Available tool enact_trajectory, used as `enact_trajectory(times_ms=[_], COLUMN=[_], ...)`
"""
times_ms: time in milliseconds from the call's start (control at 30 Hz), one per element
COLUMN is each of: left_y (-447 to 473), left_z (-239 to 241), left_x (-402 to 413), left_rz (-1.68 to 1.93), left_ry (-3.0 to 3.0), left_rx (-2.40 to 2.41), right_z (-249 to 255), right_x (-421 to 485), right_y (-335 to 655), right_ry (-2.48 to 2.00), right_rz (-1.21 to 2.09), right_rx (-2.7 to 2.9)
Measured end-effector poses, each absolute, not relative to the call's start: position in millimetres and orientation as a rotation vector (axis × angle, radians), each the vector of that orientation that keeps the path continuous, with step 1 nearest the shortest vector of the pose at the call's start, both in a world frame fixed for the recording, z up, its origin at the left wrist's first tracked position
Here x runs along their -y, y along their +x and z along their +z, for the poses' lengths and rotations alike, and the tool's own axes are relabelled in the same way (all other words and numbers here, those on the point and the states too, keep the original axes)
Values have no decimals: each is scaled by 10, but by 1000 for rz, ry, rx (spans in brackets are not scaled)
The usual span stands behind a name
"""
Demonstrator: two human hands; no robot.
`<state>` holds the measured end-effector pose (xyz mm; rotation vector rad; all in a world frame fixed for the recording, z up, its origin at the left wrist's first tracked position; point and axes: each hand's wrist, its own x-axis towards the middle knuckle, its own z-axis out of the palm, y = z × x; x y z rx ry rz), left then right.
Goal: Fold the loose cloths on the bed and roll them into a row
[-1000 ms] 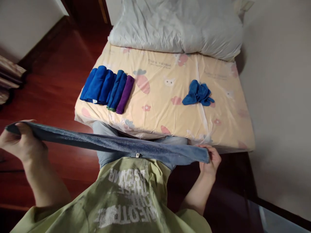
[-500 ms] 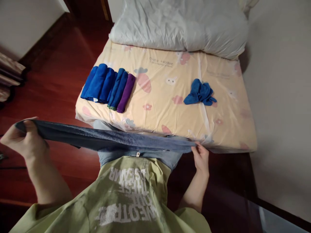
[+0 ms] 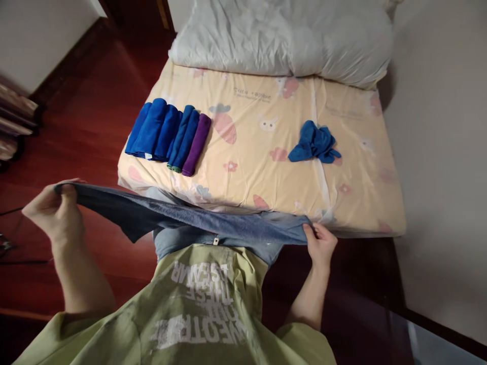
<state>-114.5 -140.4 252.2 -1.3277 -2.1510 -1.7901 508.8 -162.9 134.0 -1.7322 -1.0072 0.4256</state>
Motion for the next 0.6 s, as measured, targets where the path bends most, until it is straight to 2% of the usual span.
enact_trajectory(times_ms=[200,267,467,600], left_y=[-1138,-1132,-987,-839], left_z=[2572,2570,2622,2705], left_x=[1422,1433,1432,1349], left_rz=[-1691,-1717,-1642,-2151], left_ry=[-1213,-1142,-1266,-1359], left_rx=[2256,2357,2609,2661], right_z=[1466,1510,1681,1809], right_x=[1548,1543,1574,1515], right_y=[5280,5343,5422,5477], right_ry=[-1694,-1712,-1636,-1547], right_rz=[-22,-76,184,240], right_rx=[953,935,752,694])
